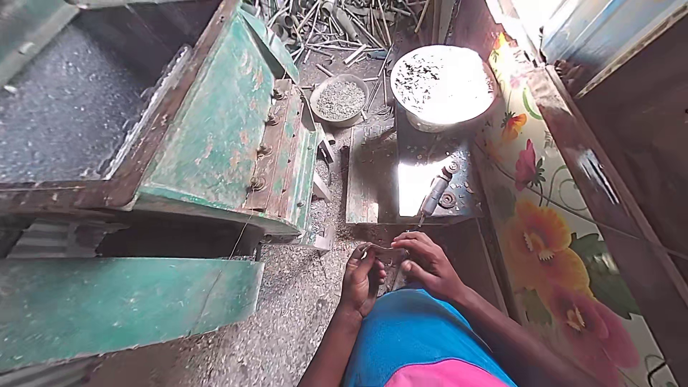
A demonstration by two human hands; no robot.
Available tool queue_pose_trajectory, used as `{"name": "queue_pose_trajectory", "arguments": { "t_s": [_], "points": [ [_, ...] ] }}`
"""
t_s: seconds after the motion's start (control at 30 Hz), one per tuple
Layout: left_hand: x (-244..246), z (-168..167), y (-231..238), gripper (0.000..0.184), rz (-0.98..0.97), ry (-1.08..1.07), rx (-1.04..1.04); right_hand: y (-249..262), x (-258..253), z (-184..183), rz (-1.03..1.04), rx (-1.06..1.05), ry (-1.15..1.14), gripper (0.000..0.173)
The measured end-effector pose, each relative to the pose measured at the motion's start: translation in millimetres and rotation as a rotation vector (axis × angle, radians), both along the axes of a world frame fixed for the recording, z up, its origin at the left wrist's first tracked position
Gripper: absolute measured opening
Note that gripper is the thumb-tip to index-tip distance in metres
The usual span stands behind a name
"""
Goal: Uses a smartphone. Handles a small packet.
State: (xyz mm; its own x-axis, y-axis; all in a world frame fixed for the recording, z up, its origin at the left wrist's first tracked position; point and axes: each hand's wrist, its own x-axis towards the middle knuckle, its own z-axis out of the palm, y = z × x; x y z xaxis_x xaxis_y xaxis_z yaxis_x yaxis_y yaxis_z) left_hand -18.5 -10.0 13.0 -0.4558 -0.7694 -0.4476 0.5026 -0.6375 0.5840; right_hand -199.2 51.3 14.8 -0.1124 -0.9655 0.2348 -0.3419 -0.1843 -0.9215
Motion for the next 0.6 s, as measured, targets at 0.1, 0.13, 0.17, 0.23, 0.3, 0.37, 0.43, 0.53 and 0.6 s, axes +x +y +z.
{"name": "queue_pose_trajectory", "arguments": {
  "t_s": [0.1,0.13,0.17,0.23,0.3,0.37,0.43,0.53,0.6],
  "points": [
    [-3,-4,2,0.019,-0.092,-0.030,-0.055,-4,-3,8,-0.077,-0.120,0.224,0.025],
    [-4,-4,1,0.019,-0.123,-0.047,-0.068,-6,-5,10,-0.096,-0.123,0.301,0.020],
    [-4,-2,0,0.018,-0.152,-0.065,-0.071,-7,-8,11,-0.100,-0.110,0.383,0.018],
    [-4,0,-2,0.015,-0.206,-0.095,-0.065,-9,-14,13,-0.060,-0.069,0.534,0.019],
    [-4,-2,-2,0.011,-0.250,-0.079,-0.051,-9,-18,14,0.004,-0.038,0.585,0.022],
    [-2,-5,-4,0.014,-0.280,-0.002,-0.056,-9,-28,29,0.174,0.040,0.466,0.023],
    [1,-9,-9,0.029,-0.271,0.118,-0.060,-12,-51,47,0.403,0.090,0.091,0.028],
    [2,-9,-12,0.034,-0.228,0.115,-0.028,-11,-84,16,0.418,0.094,-0.676,0.013],
    [-2,-8,-12,0.036,-0.258,0.047,0.004,0,-98,-24,0.051,0.236,-0.818,0.023]
  ]
}}
